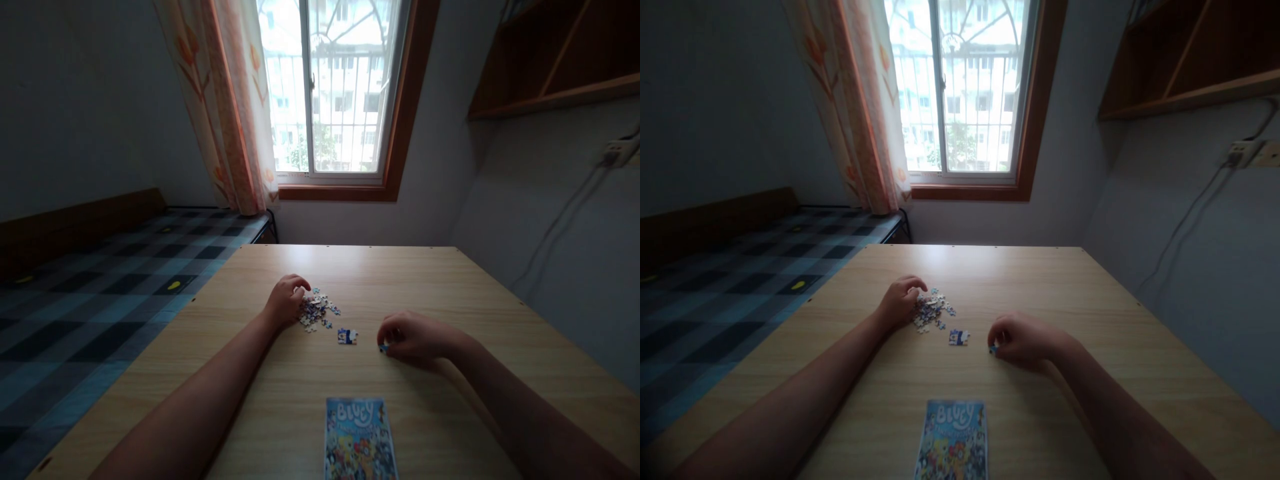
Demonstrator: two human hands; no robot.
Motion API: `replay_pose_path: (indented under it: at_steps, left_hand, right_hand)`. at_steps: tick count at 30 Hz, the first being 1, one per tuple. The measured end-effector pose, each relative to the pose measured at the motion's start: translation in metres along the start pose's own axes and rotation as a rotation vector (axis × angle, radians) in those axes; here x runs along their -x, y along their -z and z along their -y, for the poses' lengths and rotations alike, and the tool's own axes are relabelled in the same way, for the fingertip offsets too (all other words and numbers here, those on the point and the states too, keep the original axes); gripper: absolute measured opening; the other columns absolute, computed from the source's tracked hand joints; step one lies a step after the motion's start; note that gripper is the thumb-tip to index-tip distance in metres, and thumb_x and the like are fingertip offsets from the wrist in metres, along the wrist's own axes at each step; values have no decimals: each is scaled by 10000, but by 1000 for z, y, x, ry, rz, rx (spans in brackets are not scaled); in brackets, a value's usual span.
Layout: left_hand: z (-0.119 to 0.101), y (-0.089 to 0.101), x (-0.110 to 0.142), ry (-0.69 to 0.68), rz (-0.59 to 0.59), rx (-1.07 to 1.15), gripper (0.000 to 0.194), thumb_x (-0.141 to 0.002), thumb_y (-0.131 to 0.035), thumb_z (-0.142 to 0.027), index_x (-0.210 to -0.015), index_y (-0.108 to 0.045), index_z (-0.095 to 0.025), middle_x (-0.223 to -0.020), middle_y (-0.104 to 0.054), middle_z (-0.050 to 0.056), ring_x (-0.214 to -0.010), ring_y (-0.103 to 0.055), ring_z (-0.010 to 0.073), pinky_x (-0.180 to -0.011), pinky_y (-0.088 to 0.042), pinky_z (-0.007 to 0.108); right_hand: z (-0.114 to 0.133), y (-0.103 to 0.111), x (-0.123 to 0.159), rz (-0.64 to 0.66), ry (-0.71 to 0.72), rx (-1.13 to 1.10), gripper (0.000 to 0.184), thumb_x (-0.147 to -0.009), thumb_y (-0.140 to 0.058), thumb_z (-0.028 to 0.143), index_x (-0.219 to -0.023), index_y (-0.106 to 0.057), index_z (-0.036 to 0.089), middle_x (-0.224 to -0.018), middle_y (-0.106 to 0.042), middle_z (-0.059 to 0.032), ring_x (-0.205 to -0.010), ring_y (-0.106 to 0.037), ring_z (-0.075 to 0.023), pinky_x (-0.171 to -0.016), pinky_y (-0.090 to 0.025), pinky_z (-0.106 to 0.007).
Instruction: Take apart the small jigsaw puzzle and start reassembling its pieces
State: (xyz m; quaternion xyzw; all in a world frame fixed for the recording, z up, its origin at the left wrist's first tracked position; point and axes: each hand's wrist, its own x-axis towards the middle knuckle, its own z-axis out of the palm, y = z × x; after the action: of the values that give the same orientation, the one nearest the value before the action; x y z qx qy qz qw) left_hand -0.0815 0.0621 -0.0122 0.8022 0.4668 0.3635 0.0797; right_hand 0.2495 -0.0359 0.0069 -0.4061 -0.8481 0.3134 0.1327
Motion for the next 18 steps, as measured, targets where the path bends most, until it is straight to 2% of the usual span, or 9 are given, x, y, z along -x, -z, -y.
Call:
replay_pose_path:
  at_steps: [6,9,14,18]
  left_hand:
    - [-22,0,4,-165,-62,-102,253,-775,-449,-111,-767,-680,-212,-873,-680,43,-895,-580,211,-884,-473,373]
    - [-36,0,6,-279,-33,-101,239,-789,-465,-96,-789,-676,-207,-873,-681,47,-880,-577,204,-867,-477,371]
    - [-59,-2,12,-461,24,-105,202,-784,-495,-98,-785,-668,-202,-846,-685,44,-817,-582,184,-803,-492,343]
    - [-80,-5,19,-589,84,-98,189,-774,-489,-99,-768,-650,-199,-784,-671,24,-728,-568,159,-691,-478,294]
  right_hand:
    - [2,-2,0,74,-89,-14,276,-676,-600,114,-890,-747,206,-729,-635,3,-631,-540,-137,-539,-377,-223]
    - [4,-3,0,54,-89,2,292,-652,-600,104,-887,-741,204,-737,-629,1,-642,-537,-139,-543,-369,-220]
    - [13,-5,-1,19,-83,56,398,-674,-591,116,-1030,-726,229,-768,-627,7,-670,-537,-137,-587,-376,-222]
    - [17,-6,-3,-29,-87,116,294,-701,-574,124,-935,-729,214,-748,-635,5,-663,-524,-135,-596,-372,-229]
